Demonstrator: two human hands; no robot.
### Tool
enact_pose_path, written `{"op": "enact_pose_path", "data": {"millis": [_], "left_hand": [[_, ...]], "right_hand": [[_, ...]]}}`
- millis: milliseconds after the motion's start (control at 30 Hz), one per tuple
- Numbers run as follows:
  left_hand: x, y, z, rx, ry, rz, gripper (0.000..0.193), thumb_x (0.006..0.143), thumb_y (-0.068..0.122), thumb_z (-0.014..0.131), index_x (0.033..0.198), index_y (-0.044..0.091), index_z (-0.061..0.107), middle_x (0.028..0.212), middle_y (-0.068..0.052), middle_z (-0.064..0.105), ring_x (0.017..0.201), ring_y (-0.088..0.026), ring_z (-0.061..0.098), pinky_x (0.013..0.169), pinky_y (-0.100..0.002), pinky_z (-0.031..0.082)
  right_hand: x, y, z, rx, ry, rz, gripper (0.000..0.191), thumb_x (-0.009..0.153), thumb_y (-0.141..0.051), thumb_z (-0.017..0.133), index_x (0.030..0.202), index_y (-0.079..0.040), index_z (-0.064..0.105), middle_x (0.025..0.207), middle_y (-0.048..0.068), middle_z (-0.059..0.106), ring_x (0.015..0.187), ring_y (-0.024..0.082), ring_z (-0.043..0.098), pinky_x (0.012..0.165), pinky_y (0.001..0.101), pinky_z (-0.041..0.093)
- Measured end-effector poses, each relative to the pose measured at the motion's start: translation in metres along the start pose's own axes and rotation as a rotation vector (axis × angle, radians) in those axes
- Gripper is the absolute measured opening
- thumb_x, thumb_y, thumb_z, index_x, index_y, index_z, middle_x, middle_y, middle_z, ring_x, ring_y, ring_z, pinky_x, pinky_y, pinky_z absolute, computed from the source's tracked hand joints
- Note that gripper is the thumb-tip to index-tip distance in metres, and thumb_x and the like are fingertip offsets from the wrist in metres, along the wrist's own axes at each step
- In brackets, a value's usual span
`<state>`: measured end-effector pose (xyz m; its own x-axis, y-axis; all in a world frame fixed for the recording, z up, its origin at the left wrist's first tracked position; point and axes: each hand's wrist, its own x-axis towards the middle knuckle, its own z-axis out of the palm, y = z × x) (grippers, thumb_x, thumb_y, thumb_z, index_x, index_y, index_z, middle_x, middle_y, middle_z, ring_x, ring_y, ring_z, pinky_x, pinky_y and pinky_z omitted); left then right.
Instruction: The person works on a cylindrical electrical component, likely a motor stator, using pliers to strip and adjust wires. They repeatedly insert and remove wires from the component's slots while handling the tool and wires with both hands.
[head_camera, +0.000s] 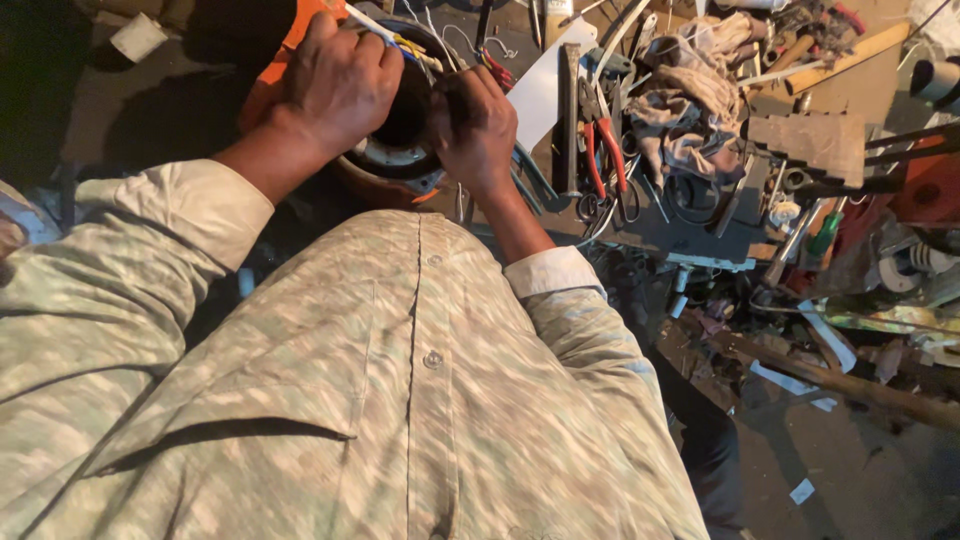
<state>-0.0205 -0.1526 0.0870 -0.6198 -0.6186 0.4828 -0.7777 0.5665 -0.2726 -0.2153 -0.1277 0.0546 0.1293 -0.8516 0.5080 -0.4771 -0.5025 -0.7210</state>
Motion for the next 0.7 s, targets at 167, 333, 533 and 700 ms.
{"op": "enact_pose_path", "data": {"millis": [167, 333, 533, 700], "left_hand": [[0.006, 0.003, -0.002, -0.024, -0.043, 0.054, 0.019, 0.097, 0.012, 0.06, 0.078, 0.012, 0.063, 0.076, -0.005, 0.065, 0.069, -0.017, 0.063, 0.091, -0.04, 0.044], [0.005, 0.0, 0.001, -0.168, -0.007, -0.051, 0.014, 0.095, 0.009, 0.061, 0.082, 0.009, 0.062, 0.079, -0.007, 0.065, 0.072, -0.024, 0.065, 0.087, -0.044, 0.044], [-0.013, 0.001, -0.002, -0.269, -0.036, -0.172, 0.008, 0.094, 0.01, 0.068, 0.091, 0.007, 0.062, 0.09, -0.01, 0.068, 0.075, -0.027, 0.065, 0.087, -0.047, 0.043], [-0.017, -0.007, -0.012, -0.358, 0.023, -0.266, 0.02, 0.097, 0.016, 0.075, 0.109, 0.006, 0.062, 0.094, -0.01, 0.068, 0.082, -0.03, 0.064, 0.082, -0.045, 0.041]], "right_hand": [[-0.001, 0.002, -0.002, -0.022, 0.027, -0.029, 0.008, 0.09, -0.007, 0.069, 0.095, -0.005, 0.064, 0.089, 0.013, 0.063, 0.08, 0.037, 0.064, 0.07, 0.042, 0.052], [-0.003, 0.005, -0.004, -0.022, 0.011, -0.002, 0.006, 0.091, -0.007, 0.069, 0.094, -0.005, 0.064, 0.087, 0.012, 0.062, 0.078, 0.036, 0.064, 0.067, 0.0417, 0.052], [-0.003, 0.003, -0.005, 0.007, 0.019, 0.027, 0.006, 0.09, -0.007, 0.069, 0.094, -0.005, 0.064, 0.086, 0.012, 0.061, 0.074, 0.034, 0.065, 0.064, 0.0407, 0.052], [-0.004, 0.004, -0.007, -0.008, 0.024, -0.009, 0.008, 0.088, -0.007, 0.07, 0.094, -0.007, 0.064, 0.087, 0.011, 0.061, 0.076, 0.035, 0.065, 0.066, 0.0404, 0.052]]}}
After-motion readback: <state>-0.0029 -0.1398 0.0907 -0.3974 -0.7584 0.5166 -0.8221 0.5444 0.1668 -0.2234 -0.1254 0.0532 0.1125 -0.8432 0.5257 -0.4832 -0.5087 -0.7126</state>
